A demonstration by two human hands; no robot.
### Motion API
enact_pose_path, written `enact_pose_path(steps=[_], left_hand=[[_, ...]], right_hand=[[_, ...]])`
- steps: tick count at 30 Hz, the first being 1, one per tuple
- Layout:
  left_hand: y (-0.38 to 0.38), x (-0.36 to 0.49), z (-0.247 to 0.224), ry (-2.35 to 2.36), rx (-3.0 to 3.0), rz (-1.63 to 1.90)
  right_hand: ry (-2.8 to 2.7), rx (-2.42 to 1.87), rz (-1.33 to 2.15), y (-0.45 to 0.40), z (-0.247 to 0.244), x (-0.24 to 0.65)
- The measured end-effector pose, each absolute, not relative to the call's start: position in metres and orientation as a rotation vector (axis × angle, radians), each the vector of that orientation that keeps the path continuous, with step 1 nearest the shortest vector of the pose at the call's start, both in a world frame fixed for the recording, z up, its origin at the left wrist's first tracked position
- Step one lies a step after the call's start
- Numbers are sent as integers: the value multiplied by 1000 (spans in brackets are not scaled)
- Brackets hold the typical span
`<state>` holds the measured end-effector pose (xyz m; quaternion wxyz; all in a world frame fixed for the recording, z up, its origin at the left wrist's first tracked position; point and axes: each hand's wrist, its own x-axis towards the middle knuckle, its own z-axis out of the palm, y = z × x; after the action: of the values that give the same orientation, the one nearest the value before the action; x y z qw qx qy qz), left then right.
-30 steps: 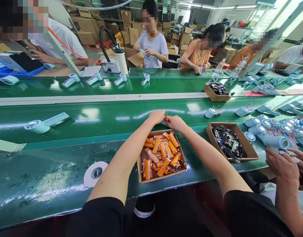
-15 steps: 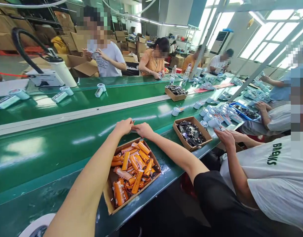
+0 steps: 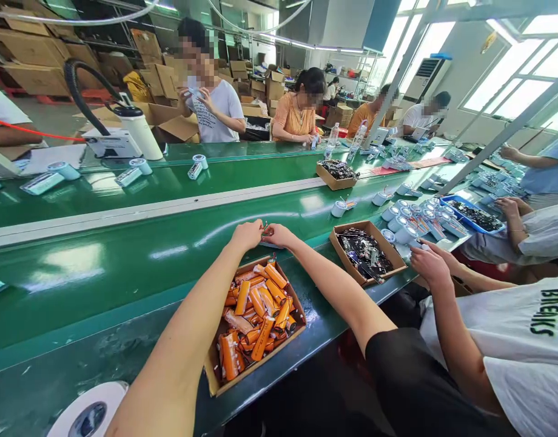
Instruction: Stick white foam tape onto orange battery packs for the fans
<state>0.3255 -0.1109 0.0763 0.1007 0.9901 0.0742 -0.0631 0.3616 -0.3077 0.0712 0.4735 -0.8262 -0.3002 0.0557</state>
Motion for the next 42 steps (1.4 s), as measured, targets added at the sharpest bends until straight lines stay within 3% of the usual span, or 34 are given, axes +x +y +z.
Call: enact_pose_path(steps=[5,9,14,17,20,26,34,39,42], left_hand=[[-140,312,110,172,2815,-181],[-135,255,129,221,2739,-12],[-89,53,107,74,2607,478],[-77,-87,80,356,2765,291],[-68,-166,52,597,2837,0],[-67,-156,39,852,2924,88],[-131,-143,72,126,2894,770],[-120,-161,55,189,2846,859],[-123,-166,36,293,2816,961]], right_hand=[[-664,-2022,111,-329,96,348],[-672,-1986,175,-312,95,326],[-589,-1826,52,-384,61,266],[-683,-1782,72,-447,49,209],[-900,-1745,183,-461,52,153],[-1112,-1549,659,-377,67,84],[-1186,-1424,1170,-324,67,27],[-2026,-1621,1099,-344,77,31],[-1959,-1860,713,-332,100,76]])
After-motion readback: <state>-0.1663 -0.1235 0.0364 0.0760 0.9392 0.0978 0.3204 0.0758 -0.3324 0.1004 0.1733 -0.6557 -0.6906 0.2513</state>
